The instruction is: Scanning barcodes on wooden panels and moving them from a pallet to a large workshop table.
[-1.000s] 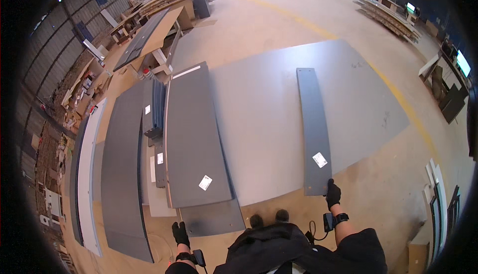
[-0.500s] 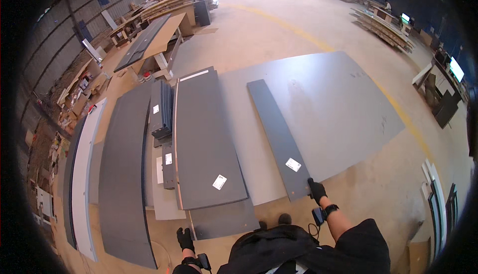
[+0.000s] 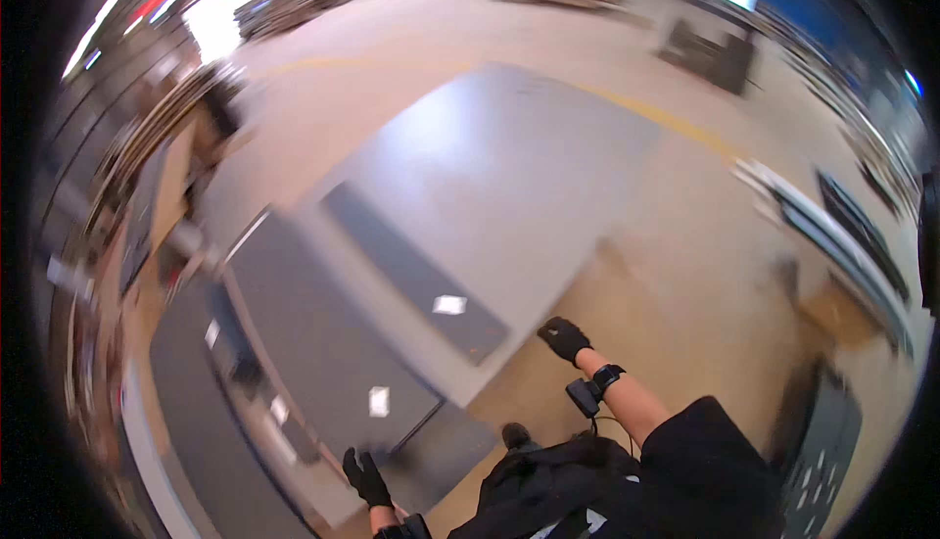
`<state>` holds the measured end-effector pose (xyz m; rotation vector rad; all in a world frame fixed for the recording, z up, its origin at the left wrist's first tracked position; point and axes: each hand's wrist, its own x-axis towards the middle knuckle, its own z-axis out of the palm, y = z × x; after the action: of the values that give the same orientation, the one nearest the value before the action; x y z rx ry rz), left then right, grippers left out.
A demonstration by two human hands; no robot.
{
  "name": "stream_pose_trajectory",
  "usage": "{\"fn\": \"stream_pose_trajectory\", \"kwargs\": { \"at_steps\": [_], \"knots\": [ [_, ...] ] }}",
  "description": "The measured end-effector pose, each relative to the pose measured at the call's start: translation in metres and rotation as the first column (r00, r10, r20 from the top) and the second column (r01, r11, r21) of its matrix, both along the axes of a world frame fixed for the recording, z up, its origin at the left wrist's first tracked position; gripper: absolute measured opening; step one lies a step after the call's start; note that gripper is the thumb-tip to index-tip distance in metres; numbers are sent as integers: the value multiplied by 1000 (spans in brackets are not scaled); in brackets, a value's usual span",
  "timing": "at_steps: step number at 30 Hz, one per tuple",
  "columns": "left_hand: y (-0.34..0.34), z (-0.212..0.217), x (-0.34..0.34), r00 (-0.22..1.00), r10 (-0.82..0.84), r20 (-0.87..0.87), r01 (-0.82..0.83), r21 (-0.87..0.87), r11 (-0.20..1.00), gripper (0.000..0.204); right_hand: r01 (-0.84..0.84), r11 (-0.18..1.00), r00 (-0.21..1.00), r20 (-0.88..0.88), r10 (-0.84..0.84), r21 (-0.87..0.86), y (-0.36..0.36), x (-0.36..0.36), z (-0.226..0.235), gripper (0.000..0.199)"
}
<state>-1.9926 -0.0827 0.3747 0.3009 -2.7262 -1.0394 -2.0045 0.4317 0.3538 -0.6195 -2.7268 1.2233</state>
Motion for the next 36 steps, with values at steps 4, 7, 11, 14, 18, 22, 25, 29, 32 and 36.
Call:
{"fn": "stream_pose_trajectory", "kwargs": {
  "at_steps": [4,7,11,14,18,22,25,29,32,36],
  "knots": [
    [94,2,-35,925,-379,-1,375,156,914,35,229,971,920,340,-196,-61,17,159,13,37],
    [210,17,-33,738,-672,58,642,245,726,35,457,888,740,576,-348,-51,25,316,-6,38],
    [354,3,25,372,-928,-6,840,428,334,36,688,725,645,468,-604,-13,-36,566,-86,35],
    [430,14,104,222,-972,73,943,239,233,35,956,269,294,414,-862,-119,-91,671,-92,26],
    [514,-5,255,-274,-961,39,953,143,-266,33,801,475,372,320,-871,363,-202,824,-140,22],
    [570,31,416,-575,-815,67,813,153,-561,33,797,-270,-99,324,-941,-540,-263,916,-175,18],
    [610,40,499,-711,-696,99,703,99,-704,33,687,-420,-330,260,-907,-593,-295,959,-178,9],
    [662,41,592,-804,-559,204,577,41,-816,34,257,-657,-662,367,-654,-709,-247,993,-117,8],
    [705,25,655,-874,-430,227,451,50,-891,37,-43,-584,-689,447,-570,-810,-232,1012,-84,8],
    [762,-4,748,-884,-304,355,343,52,-938,38,-105,-646,-778,467,-420,-756,-228,1042,-72,13]
  ]
}}
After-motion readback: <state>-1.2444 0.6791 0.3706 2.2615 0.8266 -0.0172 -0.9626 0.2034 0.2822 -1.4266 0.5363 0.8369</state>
